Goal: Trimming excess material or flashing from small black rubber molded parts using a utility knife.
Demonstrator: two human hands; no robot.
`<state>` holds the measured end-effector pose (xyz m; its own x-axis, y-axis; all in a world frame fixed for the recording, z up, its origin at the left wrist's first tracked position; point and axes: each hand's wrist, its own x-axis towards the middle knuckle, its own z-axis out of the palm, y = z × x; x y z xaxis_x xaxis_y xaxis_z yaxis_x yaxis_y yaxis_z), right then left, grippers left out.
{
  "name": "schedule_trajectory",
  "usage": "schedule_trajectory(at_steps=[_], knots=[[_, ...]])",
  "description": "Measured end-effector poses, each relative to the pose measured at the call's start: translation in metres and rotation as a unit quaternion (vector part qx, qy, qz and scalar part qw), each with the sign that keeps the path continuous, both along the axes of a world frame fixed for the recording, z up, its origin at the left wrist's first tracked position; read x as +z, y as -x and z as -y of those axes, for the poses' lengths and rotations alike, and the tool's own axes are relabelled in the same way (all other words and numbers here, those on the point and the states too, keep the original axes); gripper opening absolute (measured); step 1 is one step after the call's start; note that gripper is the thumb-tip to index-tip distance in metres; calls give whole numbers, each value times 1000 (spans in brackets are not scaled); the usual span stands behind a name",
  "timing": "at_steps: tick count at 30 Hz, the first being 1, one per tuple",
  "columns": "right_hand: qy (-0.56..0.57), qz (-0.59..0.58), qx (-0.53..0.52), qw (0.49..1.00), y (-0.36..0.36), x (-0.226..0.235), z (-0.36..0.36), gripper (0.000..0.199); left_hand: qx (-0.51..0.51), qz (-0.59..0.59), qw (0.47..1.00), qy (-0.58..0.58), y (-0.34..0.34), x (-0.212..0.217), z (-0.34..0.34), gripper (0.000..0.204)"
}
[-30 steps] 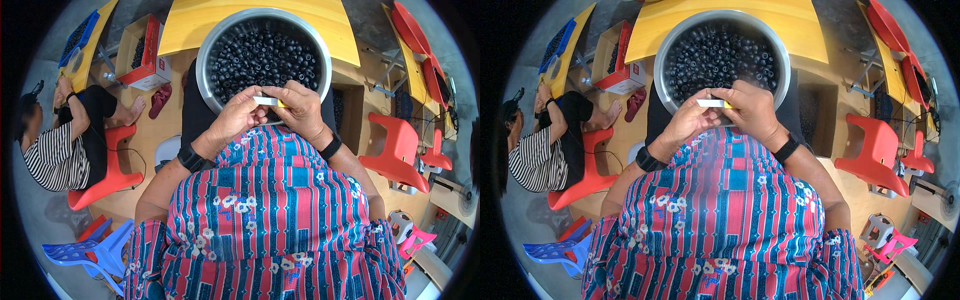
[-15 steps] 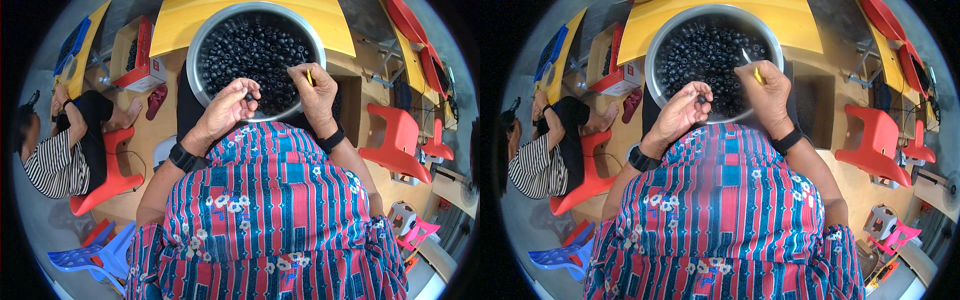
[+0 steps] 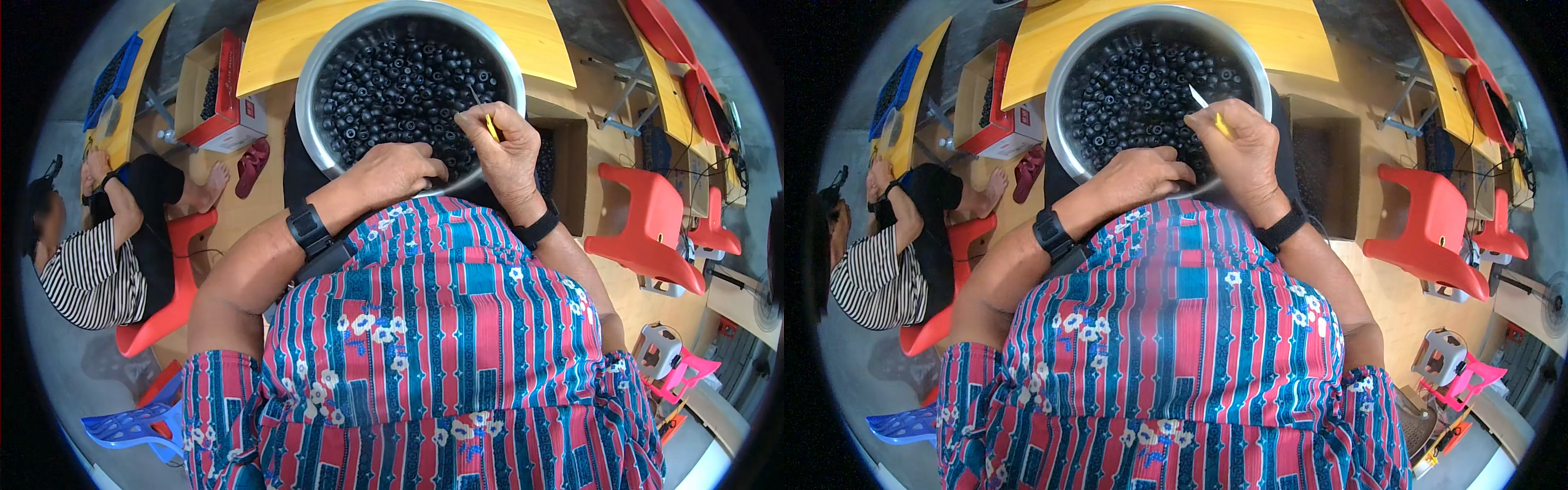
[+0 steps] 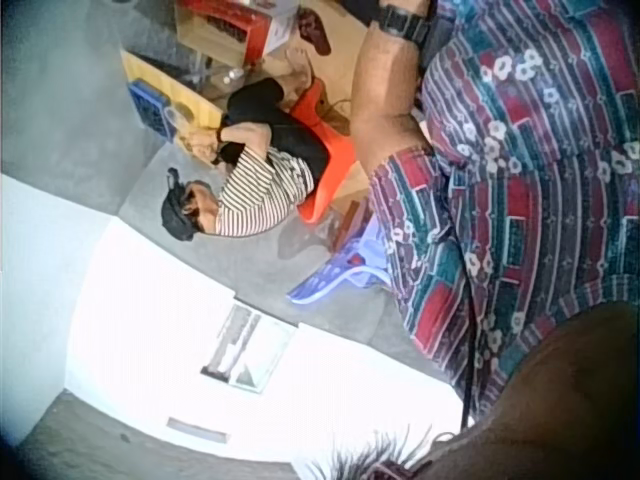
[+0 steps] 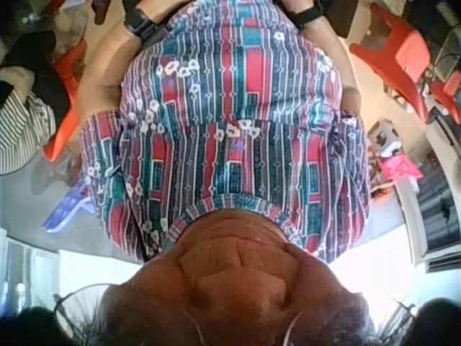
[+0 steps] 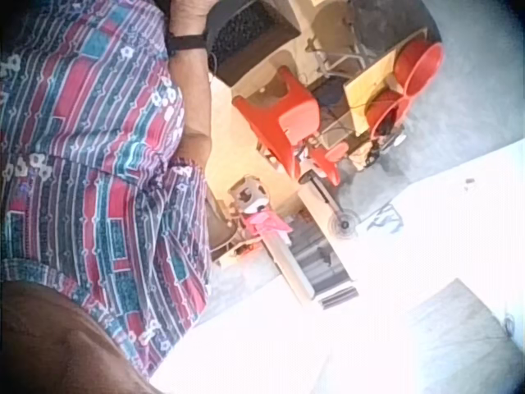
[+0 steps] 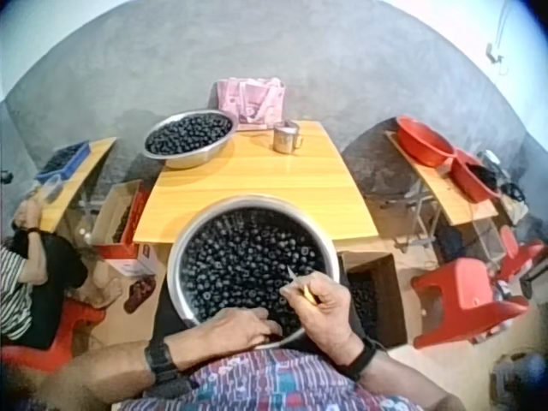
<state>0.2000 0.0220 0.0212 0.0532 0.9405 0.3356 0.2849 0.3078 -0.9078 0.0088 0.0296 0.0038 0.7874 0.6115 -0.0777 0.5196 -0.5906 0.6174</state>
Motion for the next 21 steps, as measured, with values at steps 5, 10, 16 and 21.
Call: schedule_trajectory(at_steps=[5,10,16,21], knots=[[-2,26,9,1000,-1,2,0,6,62,57,995,-61,4,-10,5,26],[6,24,14,1000,0,0,-1,7,81,19,995,-54,9,-6,7,26],[4,38,21,999,1,-2,-2,8,116,32,992,-46,14,-21,10,25],[12,42,30,999,2,2,0,9,125,54,989,-54,14,-23,10,25]])
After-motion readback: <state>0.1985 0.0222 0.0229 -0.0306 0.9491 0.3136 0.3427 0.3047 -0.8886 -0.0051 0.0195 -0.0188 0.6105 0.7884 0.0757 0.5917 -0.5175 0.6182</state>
